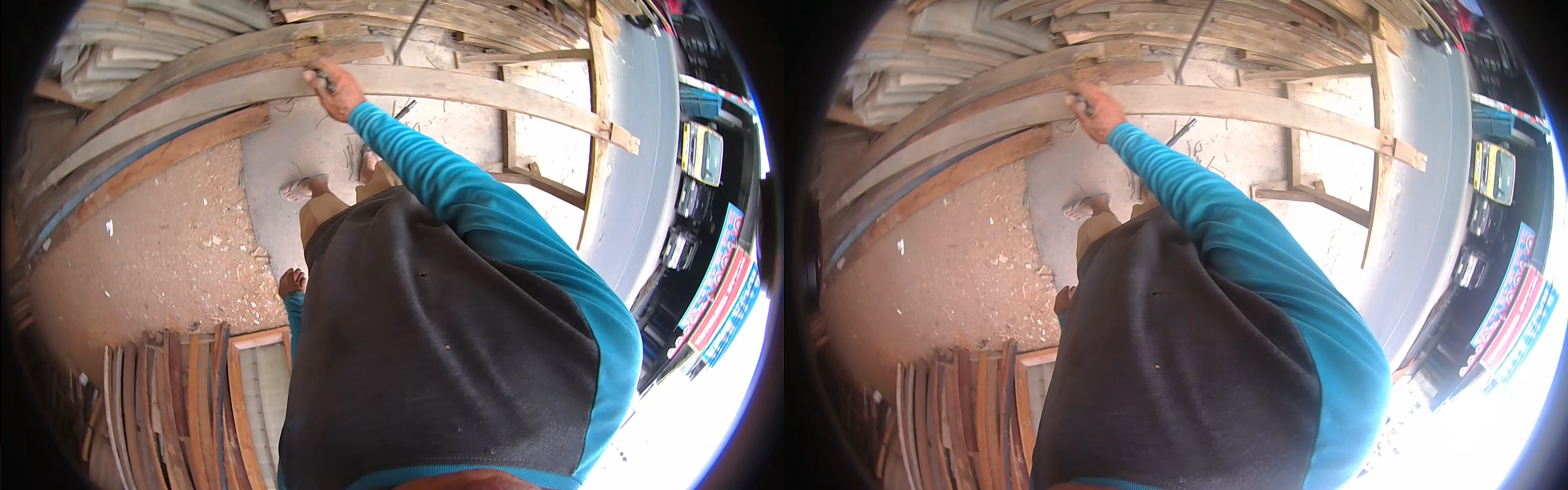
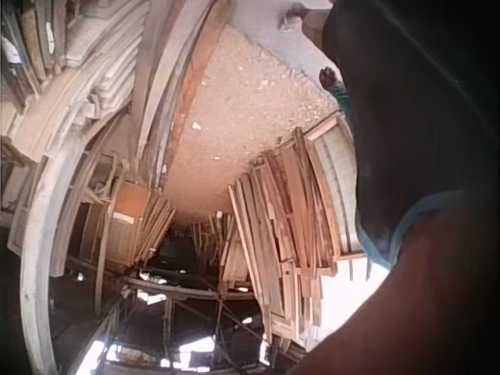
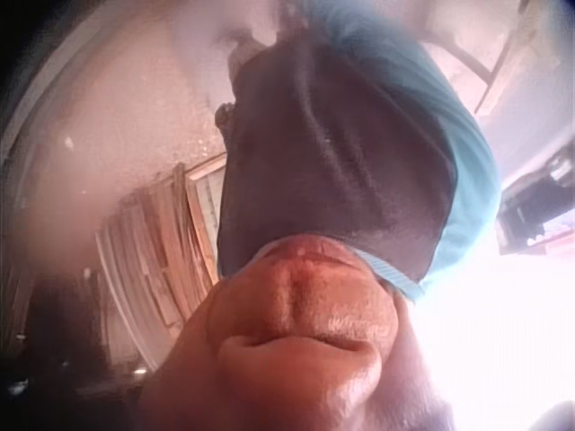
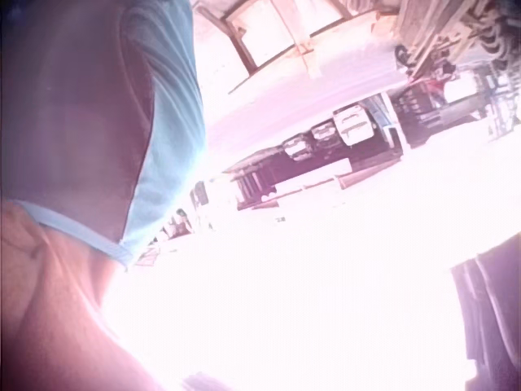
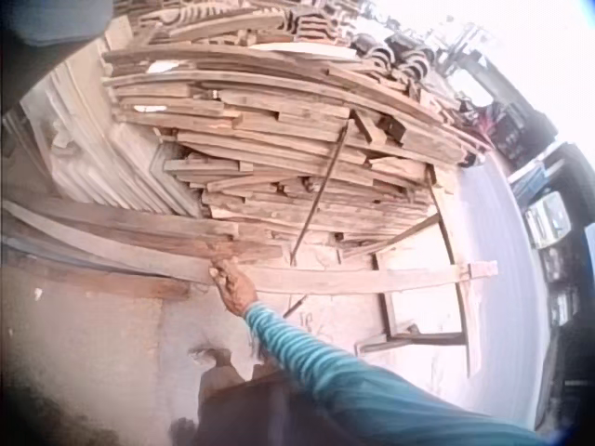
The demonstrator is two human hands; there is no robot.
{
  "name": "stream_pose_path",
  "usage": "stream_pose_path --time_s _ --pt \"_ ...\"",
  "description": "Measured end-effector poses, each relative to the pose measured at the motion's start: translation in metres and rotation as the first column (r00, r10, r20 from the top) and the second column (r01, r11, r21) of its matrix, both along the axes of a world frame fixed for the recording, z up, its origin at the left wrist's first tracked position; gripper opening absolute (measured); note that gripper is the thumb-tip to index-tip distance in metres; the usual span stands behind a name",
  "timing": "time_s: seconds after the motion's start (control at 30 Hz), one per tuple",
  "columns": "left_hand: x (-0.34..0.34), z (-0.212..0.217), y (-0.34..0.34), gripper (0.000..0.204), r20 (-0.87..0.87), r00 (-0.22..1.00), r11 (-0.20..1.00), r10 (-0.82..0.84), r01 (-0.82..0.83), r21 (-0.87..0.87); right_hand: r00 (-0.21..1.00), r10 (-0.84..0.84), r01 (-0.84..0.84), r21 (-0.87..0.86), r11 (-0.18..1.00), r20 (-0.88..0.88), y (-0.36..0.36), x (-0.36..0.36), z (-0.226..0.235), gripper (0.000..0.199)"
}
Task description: The person processes a long piece of wood by hammering it, using a tool to pull out nails, and using a long metal bar to pry off smaller pieces of wood.
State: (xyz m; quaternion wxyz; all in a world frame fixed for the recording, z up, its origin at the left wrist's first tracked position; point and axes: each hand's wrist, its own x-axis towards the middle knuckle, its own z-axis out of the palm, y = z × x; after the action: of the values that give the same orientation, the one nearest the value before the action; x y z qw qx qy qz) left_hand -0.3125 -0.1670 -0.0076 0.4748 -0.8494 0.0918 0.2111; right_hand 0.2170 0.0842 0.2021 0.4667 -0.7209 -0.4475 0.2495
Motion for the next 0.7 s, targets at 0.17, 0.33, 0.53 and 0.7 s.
stream_pose_path --time_s 0.17,0.33,0.53,0.7 --pt "0.177 0.076 0.121 0.053 -0.935 -0.274 -0.47 0.223 0.81 -0.35 0.956 0.277 -0.282 -0.042 0.958 -0.092 -0.04 0.008 0.026 0.039" --pt "0.381 0.196 0.17 0.066 -0.925 0.277 -0.548 -0.259 0.747 0.377 0.909 0.408 -0.408 0.027 0.913 -0.086 -0.134 0.021 0.062 0.047" --pt "0.477 0.213 0.191 0.059 -0.865 0.447 -0.753 -0.226 0.483 0.447 0.899 0.431 -0.437 0.155 0.886 0.071 -0.188 0.057 0.079 0.038" --pt "0.537 0.2 0.225 0.052 -0.947 0.312 -0.841 0.082 0.532 0.102 0.931 0.1 -0.139 0.089 0.986 0.351 -0.229 0.09 0.128 0.056"
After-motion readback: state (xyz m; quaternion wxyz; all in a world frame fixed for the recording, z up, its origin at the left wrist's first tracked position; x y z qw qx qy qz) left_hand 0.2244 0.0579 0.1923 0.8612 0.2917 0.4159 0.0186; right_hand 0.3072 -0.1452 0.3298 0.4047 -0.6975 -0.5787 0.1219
